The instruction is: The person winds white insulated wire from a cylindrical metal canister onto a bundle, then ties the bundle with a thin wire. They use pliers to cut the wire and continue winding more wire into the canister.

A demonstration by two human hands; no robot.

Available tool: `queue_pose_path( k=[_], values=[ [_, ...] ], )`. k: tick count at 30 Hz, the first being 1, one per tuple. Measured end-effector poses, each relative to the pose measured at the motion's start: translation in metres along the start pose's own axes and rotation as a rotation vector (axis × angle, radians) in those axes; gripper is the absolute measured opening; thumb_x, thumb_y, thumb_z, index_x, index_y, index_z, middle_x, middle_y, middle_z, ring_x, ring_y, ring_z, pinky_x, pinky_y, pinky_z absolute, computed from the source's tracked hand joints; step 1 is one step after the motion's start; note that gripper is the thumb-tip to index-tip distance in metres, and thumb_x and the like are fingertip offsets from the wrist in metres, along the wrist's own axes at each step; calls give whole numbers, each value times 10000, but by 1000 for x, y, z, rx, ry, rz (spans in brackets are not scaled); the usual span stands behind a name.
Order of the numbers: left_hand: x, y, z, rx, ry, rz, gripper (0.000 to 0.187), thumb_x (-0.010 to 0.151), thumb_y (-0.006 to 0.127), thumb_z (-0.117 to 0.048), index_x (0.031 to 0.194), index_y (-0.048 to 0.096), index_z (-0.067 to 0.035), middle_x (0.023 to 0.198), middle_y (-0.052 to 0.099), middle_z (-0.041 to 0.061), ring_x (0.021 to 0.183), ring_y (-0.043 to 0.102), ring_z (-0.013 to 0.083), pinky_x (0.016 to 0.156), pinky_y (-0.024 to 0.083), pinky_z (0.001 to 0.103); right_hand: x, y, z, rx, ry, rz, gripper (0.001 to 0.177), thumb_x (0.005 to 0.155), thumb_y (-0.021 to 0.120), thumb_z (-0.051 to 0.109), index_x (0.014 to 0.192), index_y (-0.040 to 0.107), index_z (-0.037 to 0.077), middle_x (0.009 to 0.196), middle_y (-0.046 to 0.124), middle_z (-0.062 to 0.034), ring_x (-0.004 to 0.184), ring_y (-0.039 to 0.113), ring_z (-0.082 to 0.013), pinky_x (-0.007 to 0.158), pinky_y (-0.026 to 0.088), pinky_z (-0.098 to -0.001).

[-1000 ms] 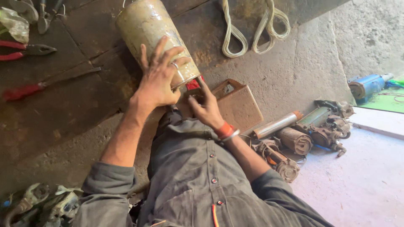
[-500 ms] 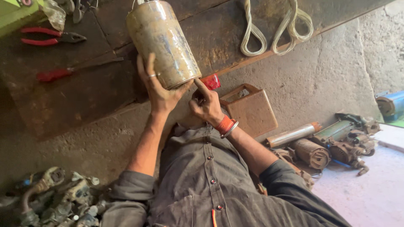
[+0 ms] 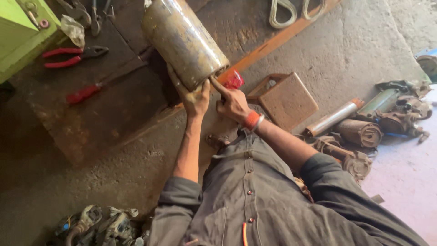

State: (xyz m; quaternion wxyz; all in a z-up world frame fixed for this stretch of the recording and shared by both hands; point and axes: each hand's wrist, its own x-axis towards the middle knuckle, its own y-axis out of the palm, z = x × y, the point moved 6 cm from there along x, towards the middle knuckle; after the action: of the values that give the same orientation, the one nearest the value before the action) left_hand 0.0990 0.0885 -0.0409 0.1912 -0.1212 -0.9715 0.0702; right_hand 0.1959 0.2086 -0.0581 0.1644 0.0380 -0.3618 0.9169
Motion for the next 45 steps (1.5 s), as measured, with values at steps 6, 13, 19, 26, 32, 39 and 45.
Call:
queue_pose_path(
  k=[6,13,19,26,32,39,45],
  values=[
    [0,-7,6,-33,-22,-26,1051,937,818,-178,1670,77,-40,1652,311,302,1504,434,407,1262,400,474,6,12,2,-41,-65,-125,768,761,630,57,1507,538,216,766,655,-179,659,653,-352,631,516,-455],
    [13,-35,-60,344,358,150,893,875,854,-331,1582,373,-72,1636,311,247,1507,377,435,1250,357,511,-5,-5,45,-84,-233,-361,653,749,702,67,1384,553,50,1245,559,-224,1158,547,-409,983,468,-486],
    [73,7,-70,738,255,270,584,867,788,-631,1263,754,-203,1528,489,13,1527,354,343,1218,279,617,29,31,53,-41,-407,-271,764,712,771,160,1403,496,-14,1387,503,-267,1312,462,-471,1119,358,-545],
    [75,35,-98,834,196,182,698,447,928,-636,1025,760,-282,1311,531,2,1404,322,257,1150,207,693,76,28,14,86,-499,72,834,800,807,347,1490,456,37,1536,480,-204,1495,411,-398,1292,297,-494],
    [87,46,-98,822,153,303,637,450,966,-551,1007,782,-305,1406,521,-27,1486,236,273,1121,100,816,52,16,15,13,-322,-118,657,790,818,343,1332,623,27,1351,645,-235,1342,556,-425,1196,386,-504],
    [92,56,-82,744,180,382,614,430,982,-537,955,787,-285,1417,520,9,1475,228,319,1091,30,867,54,15,12,162,-142,-30,623,812,785,402,1261,629,-1,1224,664,-251,1175,630,-425,1034,478,-484],
    [91,71,-67,812,102,452,471,545,940,-484,960,786,-324,1415,543,-71,1550,204,299,1186,-1,844,68,30,-3,58,-270,53,690,876,724,404,1386,475,12,1393,489,-234,1327,443,-401,1141,337,-474]
  ],
)
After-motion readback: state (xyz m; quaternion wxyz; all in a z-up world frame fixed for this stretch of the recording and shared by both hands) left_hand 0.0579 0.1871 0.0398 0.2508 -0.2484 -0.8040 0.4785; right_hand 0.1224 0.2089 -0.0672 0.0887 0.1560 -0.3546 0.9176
